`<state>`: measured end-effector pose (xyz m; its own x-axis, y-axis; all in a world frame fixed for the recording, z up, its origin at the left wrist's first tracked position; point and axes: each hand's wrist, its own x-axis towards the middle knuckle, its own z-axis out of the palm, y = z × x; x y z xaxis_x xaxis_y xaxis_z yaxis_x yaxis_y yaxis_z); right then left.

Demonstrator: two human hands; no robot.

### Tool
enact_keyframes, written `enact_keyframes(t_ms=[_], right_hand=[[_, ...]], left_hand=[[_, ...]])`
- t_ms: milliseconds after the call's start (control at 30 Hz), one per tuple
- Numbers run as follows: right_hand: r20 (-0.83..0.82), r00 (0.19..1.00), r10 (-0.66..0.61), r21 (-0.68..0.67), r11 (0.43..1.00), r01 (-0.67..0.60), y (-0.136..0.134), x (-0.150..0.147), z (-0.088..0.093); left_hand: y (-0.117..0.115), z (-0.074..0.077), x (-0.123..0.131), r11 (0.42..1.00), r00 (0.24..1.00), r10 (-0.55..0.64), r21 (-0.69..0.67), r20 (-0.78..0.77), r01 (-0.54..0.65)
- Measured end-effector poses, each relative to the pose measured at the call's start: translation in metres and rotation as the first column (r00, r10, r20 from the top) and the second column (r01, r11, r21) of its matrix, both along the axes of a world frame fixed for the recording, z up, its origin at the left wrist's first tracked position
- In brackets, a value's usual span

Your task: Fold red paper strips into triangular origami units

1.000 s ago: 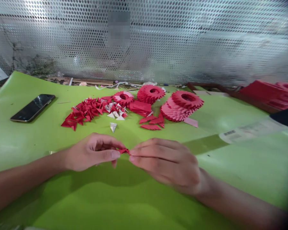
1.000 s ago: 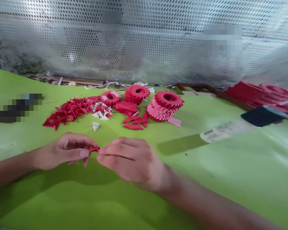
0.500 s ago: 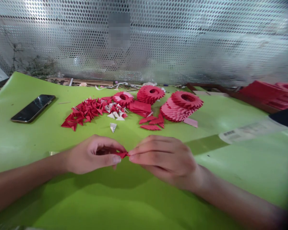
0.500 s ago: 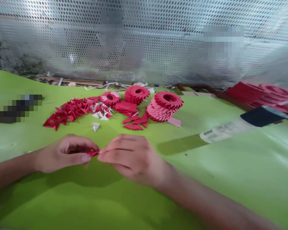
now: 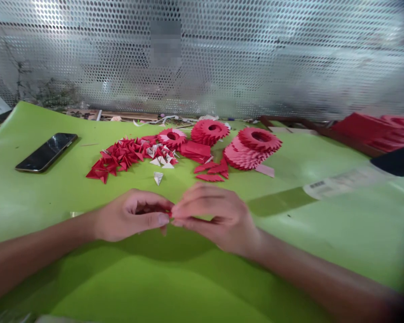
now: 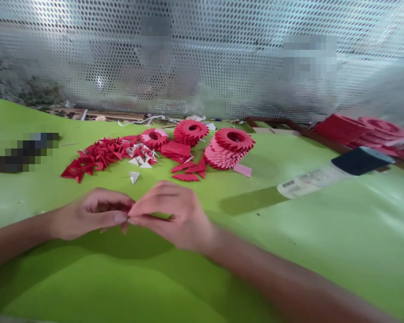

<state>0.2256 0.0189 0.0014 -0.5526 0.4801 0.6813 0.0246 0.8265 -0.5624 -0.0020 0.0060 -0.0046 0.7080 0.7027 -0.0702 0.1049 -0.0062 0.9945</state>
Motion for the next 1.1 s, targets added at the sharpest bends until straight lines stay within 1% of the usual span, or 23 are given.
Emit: enact_keyframes(t_ms=[67, 100, 133, 167, 233, 300, 367, 433, 467, 567, 700, 800, 900, 1000, 1100], right_hand=[[0.055, 0.995, -0.081, -0.130, 0.988, 0.087, 0.012, 0.000, 0.007], [0.106, 0.984, -0.142, -0.192, 0.968, 0.161, 0.021, -0.001, 0.011], [0.176, 0.965, -0.196, -0.219, 0.948, 0.233, 0.030, -0.004, 0.016], [0.256, 0.943, -0.214, -0.214, 0.939, 0.271, 0.041, -0.009, 0.020], [0.430, 0.875, -0.221, -0.118, 0.948, 0.297, 0.060, -0.025, 0.025], [0.555, 0.789, -0.264, 0.002, 0.949, 0.316, 0.075, -0.047, 0.026], [0.632, 0.710, -0.310, 0.096, 0.941, 0.324, 0.086, -0.071, 0.023], [0.669, 0.656, -0.348, 0.187, 0.934, 0.305, 0.092, -0.092, 0.018], [0.677, 0.644, -0.355, 0.204, 0.932, 0.299, 0.094, -0.099, 0.015], [0.666, 0.647, -0.373, 0.220, 0.926, 0.307, 0.096, -0.105, 0.014], [0.637, 0.663, -0.393, 0.219, 0.917, 0.332, 0.097, -0.089, 0.021], [0.644, 0.658, -0.391, 0.257, 0.920, 0.296, 0.098, -0.084, 0.022], [0.660, 0.643, -0.389, 0.295, 0.921, 0.255, 0.100, -0.095, 0.017], [0.672, 0.634, -0.382, 0.292, 0.924, 0.247, 0.104, -0.109, 0.011], [0.664, 0.641, -0.385, 0.279, 0.923, 0.265, 0.107, -0.114, 0.015]], left_hand=[[0.000, 0.000, 0.000, 1.000, 0.999, 0.022, 0.014, -0.027, -0.021], [0.000, 0.000, 0.000, 0.999, 0.998, 0.034, 0.018, -0.048, -0.033], [-0.001, 0.000, 0.000, 0.999, 0.996, 0.044, 0.022, -0.072, -0.042], [-0.001, 0.000, 0.000, 0.999, 0.994, 0.050, 0.023, -0.100, -0.048], [-0.002, 0.000, 0.000, 0.998, 0.988, 0.056, 0.020, -0.145, -0.053], [-0.002, -0.001, -0.001, 0.998, 0.986, 0.056, 0.014, -0.156, -0.054], [-0.001, -0.001, -0.001, 0.999, 0.986, 0.052, 0.006, -0.158, -0.052], [-0.001, -0.001, -0.001, 0.999, 0.985, 0.050, -0.001, -0.162, -0.051], [0.000, -0.001, -0.001, 0.999, 0.985, 0.052, -0.005, -0.164, -0.053], [0.001, -0.001, 0.000, 0.996, 0.983, 0.079, -0.015, -0.163, -0.082], [0.002, -0.002, 0.002, 0.995, 0.974, 0.100, -0.003, -0.202, -0.102], [0.002, -0.001, 0.003, 0.997, 0.972, 0.079, 0.006, -0.219, -0.079], [0.002, 0.001, 0.004, 0.997, 0.972, 0.073, -0.005, -0.223, -0.076], [0.001, 0.000, 0.002, 0.995, 0.967, 0.099, -0.002, -0.234, -0.103], [0.001, -0.002, 0.002, 0.993, 0.958, 0.121, 0.019, -0.261, -0.120]])
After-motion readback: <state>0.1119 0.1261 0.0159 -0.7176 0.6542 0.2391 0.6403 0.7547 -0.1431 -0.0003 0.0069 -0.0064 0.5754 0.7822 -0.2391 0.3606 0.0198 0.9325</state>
